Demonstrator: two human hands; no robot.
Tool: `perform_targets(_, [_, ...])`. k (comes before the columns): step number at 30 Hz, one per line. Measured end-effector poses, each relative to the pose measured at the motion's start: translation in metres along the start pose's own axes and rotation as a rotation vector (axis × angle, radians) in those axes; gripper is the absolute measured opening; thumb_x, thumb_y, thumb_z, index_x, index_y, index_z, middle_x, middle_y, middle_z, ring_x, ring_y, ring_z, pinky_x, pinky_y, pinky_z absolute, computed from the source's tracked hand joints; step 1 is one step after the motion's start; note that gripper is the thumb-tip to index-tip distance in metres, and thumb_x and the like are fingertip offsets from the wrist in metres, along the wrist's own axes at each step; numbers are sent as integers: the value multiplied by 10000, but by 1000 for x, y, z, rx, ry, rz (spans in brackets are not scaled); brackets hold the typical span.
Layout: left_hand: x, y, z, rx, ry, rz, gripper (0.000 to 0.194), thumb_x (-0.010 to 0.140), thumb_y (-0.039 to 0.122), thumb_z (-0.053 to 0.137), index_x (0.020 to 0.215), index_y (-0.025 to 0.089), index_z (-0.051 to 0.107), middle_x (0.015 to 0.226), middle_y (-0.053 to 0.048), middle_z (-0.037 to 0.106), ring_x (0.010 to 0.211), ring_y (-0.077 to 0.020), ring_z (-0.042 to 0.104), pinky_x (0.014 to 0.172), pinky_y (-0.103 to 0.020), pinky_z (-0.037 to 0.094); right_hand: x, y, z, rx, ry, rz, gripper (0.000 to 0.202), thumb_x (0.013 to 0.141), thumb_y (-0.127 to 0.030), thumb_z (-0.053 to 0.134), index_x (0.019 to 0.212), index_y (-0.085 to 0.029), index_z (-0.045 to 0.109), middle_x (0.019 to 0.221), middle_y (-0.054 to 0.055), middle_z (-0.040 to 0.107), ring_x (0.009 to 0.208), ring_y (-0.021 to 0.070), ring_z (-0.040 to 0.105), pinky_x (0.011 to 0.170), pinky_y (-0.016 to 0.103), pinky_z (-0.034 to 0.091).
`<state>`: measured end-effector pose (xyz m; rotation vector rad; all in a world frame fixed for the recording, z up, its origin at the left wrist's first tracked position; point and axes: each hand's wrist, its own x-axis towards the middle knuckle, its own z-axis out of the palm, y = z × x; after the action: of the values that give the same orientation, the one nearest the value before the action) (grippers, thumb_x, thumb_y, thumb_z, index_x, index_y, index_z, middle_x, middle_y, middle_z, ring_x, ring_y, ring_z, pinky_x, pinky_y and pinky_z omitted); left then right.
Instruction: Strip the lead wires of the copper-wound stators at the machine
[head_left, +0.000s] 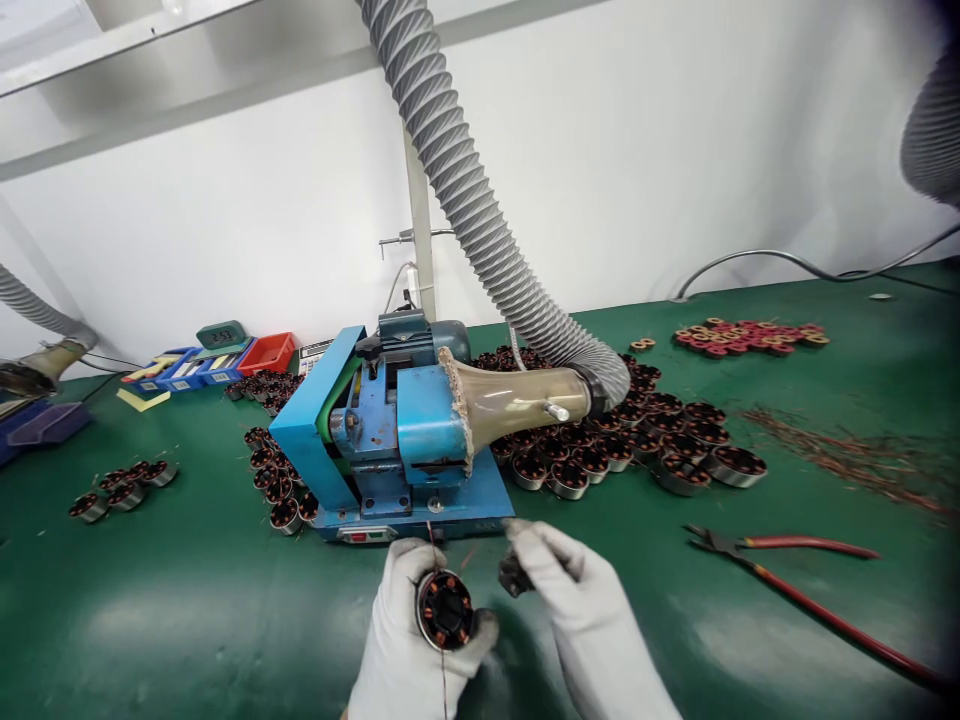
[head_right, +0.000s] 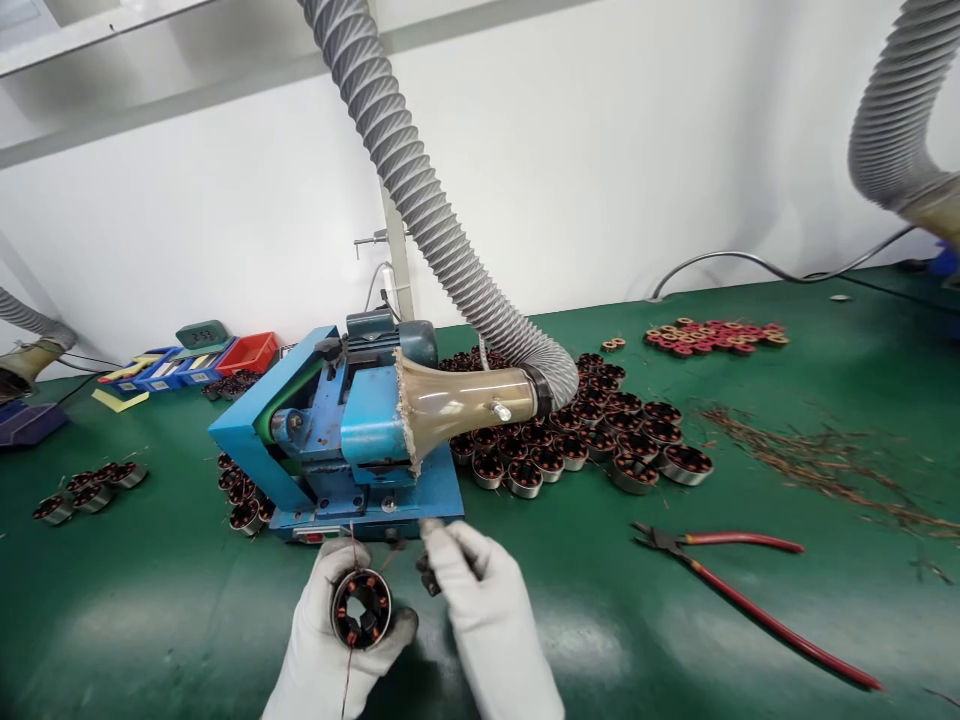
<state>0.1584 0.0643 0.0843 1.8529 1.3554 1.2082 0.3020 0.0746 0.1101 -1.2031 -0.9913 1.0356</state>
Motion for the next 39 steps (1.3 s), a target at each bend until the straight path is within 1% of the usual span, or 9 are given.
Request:
perform_targets(2, [-1,5,3,-50,63,-89,443,589,160,660,978,239,463,972,-19,467,805,-154,542,760,-291,474,2,0,2,268,-55,129,335,705,-513,627,627,-192,571,535,-21,516,487,128,474,472,241,396])
perform_targets(5, [-4,8,9,-197,41,-136,523,561,115,619,1049,239,481,1082,-46,478,945,-193,543,851,-320,453,-3,0,13,379,-185,184,344,587,-423,758,803,-169,675,693,32,637,655,179,580,625,283,473])
perform_targets(9, [-8,9,16,-256,41,-16,453,554,92,615,970,234,506,986,-43,496,922,-198,540,800,-312,473,-2,-5,24,394,-116,184,230,600,-359,763,683,-152,706,713,51,663,664,161,576,635,261,470])
perform_targets(14, [-9,12,15,-175,98,28,441,546,112,620,950,241,497,941,-24,473,835,-166,529,726,-278,477,21,-10,13,768,55,212,226,525,-325,816,627,-182,675,557,-34,589,493,77,493,487,183,423])
perform_targets(16, [-6,9,15,-163,133,-56,470,556,138,632,992,240,490,998,-36,485,863,-170,540,757,-291,478,22,-6,11,644,101,148,214,566,-329,794,690,-191,688,671,-1,656,602,115,568,582,217,474])
perform_targets(20, [10,-5,22,-221,132,-217,470,596,192,619,1045,216,483,1089,-73,528,995,-210,553,876,-347,456,11,7,23,214,-110,14,231,652,-332,708,805,-159,695,828,93,693,771,228,629,726,342,511])
perform_targets(22, [22,-12,28,-242,140,-264,432,621,196,586,1043,203,487,1092,-87,557,1022,-220,557,899,-362,447,10,14,31,142,-122,-31,243,677,-319,673,860,-160,687,896,109,688,830,252,630,773,381,507])
perform_targets(29, [59,-14,37,-318,146,-348,436,613,199,593,1032,180,474,1065,-106,594,990,-231,578,922,-408,430,44,34,42,239,-90,28,262,708,-341,631,879,-152,690,927,106,691,875,248,631,832,403,488])
perform_targets(39, [68,-9,42,-383,180,-345,372,604,179,601,962,177,498,1024,-90,568,938,-197,592,899,-370,453,51,29,39,256,-86,66,272,701,-362,653,865,-149,692,902,98,703,845,250,641,820,400,495])
